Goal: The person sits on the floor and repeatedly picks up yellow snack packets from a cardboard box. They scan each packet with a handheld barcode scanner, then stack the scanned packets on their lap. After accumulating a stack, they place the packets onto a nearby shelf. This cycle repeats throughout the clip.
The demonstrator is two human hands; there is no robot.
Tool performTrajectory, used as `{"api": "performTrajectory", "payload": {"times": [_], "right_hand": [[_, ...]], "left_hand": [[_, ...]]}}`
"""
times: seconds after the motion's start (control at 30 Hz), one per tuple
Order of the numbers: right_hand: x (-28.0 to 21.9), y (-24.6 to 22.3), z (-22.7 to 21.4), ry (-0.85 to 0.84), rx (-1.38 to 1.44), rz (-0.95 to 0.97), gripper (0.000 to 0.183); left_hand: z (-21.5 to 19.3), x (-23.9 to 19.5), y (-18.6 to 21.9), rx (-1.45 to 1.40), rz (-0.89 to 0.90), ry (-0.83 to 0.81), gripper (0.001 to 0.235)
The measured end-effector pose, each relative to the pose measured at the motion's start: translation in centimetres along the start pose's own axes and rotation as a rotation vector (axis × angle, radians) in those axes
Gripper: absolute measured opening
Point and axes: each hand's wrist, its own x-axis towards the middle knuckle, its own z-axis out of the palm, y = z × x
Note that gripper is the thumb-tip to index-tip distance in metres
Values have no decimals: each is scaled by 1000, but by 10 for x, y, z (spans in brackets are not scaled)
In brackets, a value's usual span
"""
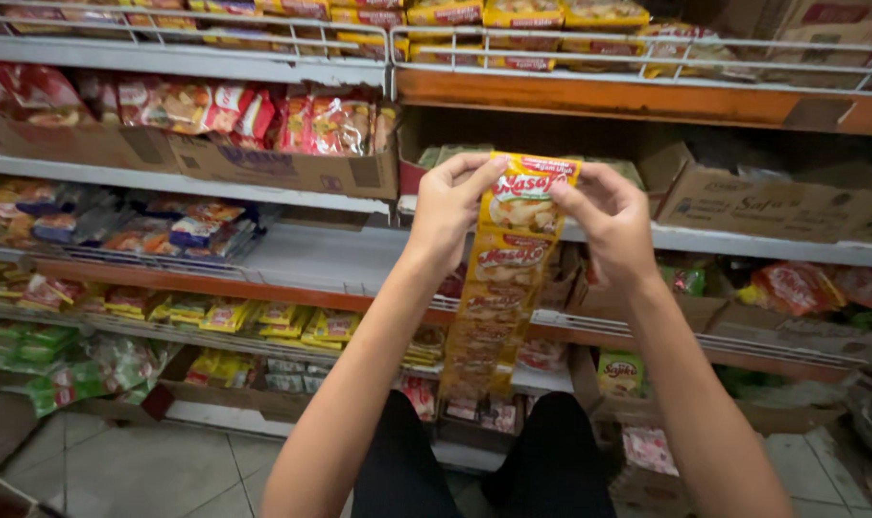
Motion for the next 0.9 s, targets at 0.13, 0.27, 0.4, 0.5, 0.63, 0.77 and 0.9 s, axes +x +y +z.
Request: {"api": "performTrajectory", "payload": {"times": [0.13,0.27,0.4,0.5,0.63,0.77,0.9], "right_hand": [[-35,21,12,35,34,70,23],[-67,45,19,81,-13,126,19],[-98,58,26,95,-44,190,15],[-109,67,28,49,12,172,16],[-132,85,20,228,369,277,15],[-167,100,10,237,581,409,20],[-218,125,16,-175,-50,614,40]], "left_hand": [[-20,-31,-22,-11,-77,45,28],[-42,-68,-46,71,-102,110,28],[-49,-117,-68,546,231,221,46],[-45,-142,-83,537,178,125,47],[-36,-157,-102,465,72,191,33],[-26,-168,-103,430,102,261,32],[-31,-173,-102,537,143,308,33]]}}
